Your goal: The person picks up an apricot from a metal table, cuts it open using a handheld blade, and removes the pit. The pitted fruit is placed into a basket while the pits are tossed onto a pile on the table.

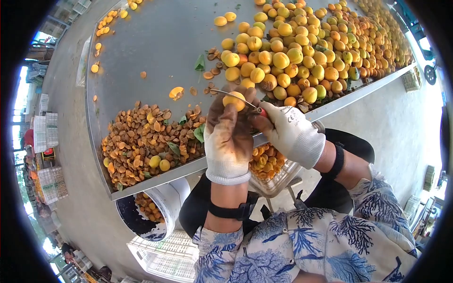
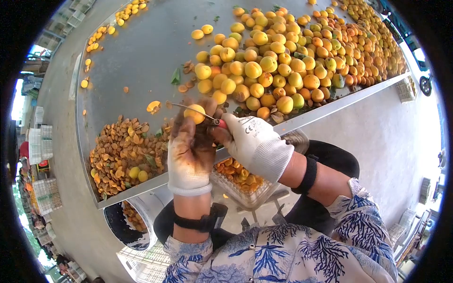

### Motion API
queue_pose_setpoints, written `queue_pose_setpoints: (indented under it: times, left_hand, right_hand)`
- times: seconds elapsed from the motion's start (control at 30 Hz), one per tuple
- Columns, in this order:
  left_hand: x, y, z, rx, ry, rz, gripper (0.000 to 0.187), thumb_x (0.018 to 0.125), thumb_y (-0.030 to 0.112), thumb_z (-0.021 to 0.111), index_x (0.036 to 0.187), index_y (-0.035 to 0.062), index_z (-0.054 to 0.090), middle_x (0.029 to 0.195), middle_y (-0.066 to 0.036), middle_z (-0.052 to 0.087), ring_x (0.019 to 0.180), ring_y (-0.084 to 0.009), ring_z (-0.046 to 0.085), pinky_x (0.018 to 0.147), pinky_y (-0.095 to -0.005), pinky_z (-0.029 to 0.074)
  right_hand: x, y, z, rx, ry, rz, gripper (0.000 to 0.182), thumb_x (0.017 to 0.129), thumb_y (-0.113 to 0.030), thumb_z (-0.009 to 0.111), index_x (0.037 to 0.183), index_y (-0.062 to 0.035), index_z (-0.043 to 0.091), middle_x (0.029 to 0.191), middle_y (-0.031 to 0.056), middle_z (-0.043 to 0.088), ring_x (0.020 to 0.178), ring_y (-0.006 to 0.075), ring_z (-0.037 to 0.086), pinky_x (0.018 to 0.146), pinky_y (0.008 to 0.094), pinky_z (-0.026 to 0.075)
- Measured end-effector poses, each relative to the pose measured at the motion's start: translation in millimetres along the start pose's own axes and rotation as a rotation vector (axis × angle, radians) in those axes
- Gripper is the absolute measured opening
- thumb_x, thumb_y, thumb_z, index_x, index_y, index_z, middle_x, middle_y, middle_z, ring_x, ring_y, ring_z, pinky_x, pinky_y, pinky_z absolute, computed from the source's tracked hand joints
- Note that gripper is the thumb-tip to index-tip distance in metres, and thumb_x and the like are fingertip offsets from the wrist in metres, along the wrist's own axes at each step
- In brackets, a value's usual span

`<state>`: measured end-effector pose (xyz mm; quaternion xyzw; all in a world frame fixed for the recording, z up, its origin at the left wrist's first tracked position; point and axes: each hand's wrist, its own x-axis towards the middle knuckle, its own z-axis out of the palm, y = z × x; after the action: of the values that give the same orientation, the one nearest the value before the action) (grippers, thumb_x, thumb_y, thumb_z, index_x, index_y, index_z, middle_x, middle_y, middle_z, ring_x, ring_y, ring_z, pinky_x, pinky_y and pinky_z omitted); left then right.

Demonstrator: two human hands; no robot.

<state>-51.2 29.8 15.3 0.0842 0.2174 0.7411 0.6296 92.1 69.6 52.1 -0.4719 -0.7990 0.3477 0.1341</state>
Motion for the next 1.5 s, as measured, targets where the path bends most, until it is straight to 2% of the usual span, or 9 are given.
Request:
queue_pose_setpoints:
  times: [0.47,0.63,0.87,0.97,1.03,1.07,1.13,1.27,1.5]
  left_hand:
    - [-8,14,11,0.189,0.166,0.113,0.027,0.089,0.003,0.066,0.113,-0.0046,0.058,0.106,-0.021,0.068,0.096,-0.0312,0.07,0.085,-0.04,0.059]
    - [-11,17,18,0.25,0.222,0.114,0.023,0.088,0.004,0.063,0.107,-0.0093,0.059,0.091,-0.019,0.069,0.082,-0.0281,0.07,0.08,-0.0387,0.058]
    - [-14,16,18,0.414,0.13,0.2,0.024,0.089,0.008,0.061,0.104,-0.0109,0.061,0.09,-0.02,0.069,0.08,-0.028,0.07,0.08,-0.0369,0.057]
    - [-12,11,12,0.438,0.14,0.201,0.023,0.088,0.007,0.061,0.103,-0.0103,0.062,0.092,-0.021,0.068,0.082,-0.0287,0.07,0.084,-0.0374,0.056]
    - [-11,14,18,0.388,0.135,0.178,0.025,0.09,0.008,0.06,0.106,-0.0102,0.06,0.094,-0.022,0.068,0.085,-0.0297,0.07,0.086,-0.0378,0.056]
    - [-11,16,20,0.34,0.133,0.152,0.027,0.091,0.01,0.058,0.11,-0.01,0.059,0.095,-0.022,0.068,0.087,-0.0308,0.07,0.087,-0.0382,0.055]
    - [-6,11,10,0.27,0.144,0.152,0.03,0.094,0.013,0.056,0.114,-0.0094,0.057,0.097,-0.022,0.068,0.089,-0.0321,0.07,0.086,-0.039,0.056]
    - [-4,15,14,0.274,0.232,0.139,0.04,0.101,0.029,0.05,0.12,-0.0047,0.058,0.104,-0.023,0.067,0.095,-0.0353,0.068,0.089,-0.0442,0.054]
    - [-7,9,11,0.373,0.227,0.222,0.032,0.096,0.02,0.063,0.116,-0.0035,0.058,0.101,-0.017,0.069,0.091,-0.021,0.067,0.086,-0.0312,0.053]
  right_hand:
    - [1,3,26,0.119,0.024,-0.167,0.021,0.097,-0.022,0.059,0.097,-0.0016,0.053,0.071,0.0213,0.062,0.073,0.0417,0.064,0.06,0.0465,0.049]
    - [5,-5,19,0.749,-0.325,0.13,0.046,0.102,-0.038,0.055,0.112,0.0043,0.067,0.086,0.0085,0.071,0.083,0.0119,0.063,0.077,0.0295,0.051]
    - [6,-10,-4,0.927,-0.524,0.389,0.049,0.102,-0.043,0.053,0.102,0.0046,0.067,0.081,0.001,0.068,0.075,0.0132,0.061,0.069,0.033,0.051]
    - [4,-1,3,1.056,-0.598,0.39,0.045,0.102,-0.043,0.054,0.093,-0.0005,0.066,0.065,0.0009,0.058,0.059,0.0103,0.055,0.053,0.0261,0.043]
    - [2,-1,23,0.485,-0.026,-0.149,0.04,0.102,-0.035,0.055,0.094,0.0024,0.064,0.067,0.0102,0.063,0.058,0.0211,0.062,0.055,0.0335,0.048]
    - [0,-1,23,0.487,-0.025,-0.157,0.04,0.102,-0.035,0.055,0.094,0.0024,0.064,0.067,0.0102,0.063,0.058,0.0211,0.062,0.055,0.0335,0.048]
    - [0,-9,15,0.241,-0.027,-0.076,0.032,0.098,-0.031,0.059,0.103,0.0008,0.06,0.079,0.0221,0.066,0.076,0.0409,0.066,0.063,0.0443,0.051]
    - [-2,-13,21,0.153,0.038,-0.103,0.029,0.098,-0.029,0.06,0.105,-0.0007,0.058,0.076,0.0208,0.066,0.077,0.0412,0.066,0.063,0.0455,0.051]
    - [9,-15,20,0.238,0.027,-0.094,0.024,0.098,-0.024,0.058,0.103,-0.0004,0.057,0.075,0.0205,0.064,0.074,0.0416,0.064,0.062,0.0467,0.049]
